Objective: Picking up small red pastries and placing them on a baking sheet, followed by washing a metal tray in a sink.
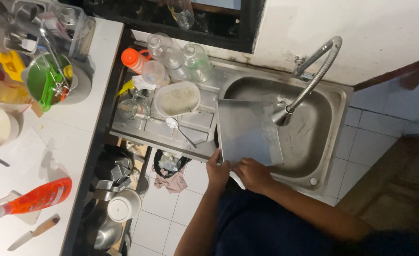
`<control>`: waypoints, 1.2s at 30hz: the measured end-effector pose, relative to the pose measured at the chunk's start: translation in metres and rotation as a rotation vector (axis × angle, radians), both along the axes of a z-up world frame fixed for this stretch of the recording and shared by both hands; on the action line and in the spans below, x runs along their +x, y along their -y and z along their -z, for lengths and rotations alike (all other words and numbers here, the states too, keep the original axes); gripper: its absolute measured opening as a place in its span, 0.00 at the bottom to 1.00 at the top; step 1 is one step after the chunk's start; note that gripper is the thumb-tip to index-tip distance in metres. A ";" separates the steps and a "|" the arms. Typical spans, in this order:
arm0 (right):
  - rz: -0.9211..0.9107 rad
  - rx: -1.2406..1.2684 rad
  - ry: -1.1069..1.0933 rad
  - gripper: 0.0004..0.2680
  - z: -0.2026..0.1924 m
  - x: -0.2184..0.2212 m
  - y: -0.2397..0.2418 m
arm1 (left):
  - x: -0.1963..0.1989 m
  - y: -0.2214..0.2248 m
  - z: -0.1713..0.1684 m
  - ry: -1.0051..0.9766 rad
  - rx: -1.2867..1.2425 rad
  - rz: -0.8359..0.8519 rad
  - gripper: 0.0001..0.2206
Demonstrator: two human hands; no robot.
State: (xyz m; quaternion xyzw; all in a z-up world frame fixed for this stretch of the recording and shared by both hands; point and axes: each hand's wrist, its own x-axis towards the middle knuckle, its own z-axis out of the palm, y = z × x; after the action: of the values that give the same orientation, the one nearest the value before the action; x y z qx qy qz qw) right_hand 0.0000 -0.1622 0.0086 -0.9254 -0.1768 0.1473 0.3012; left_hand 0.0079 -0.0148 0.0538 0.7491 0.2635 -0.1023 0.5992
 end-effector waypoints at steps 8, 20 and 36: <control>0.051 0.249 -0.010 0.14 0.009 0.014 0.029 | -0.003 -0.008 0.026 -0.004 -0.005 -0.029 0.29; 0.940 0.305 -0.820 0.28 -0.031 0.028 0.155 | -0.002 -0.002 0.034 -0.388 -0.538 -0.049 0.27; 1.209 0.079 -0.623 0.13 -0.167 0.048 0.171 | 0.012 0.076 0.103 -0.325 0.118 0.768 0.15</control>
State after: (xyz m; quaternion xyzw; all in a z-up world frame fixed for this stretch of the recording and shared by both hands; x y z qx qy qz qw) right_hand 0.0483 -0.3337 0.1758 -0.7641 0.4612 0.2063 0.4010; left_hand 0.0199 -0.0908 -0.0487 0.8000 0.0617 -0.4199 0.4241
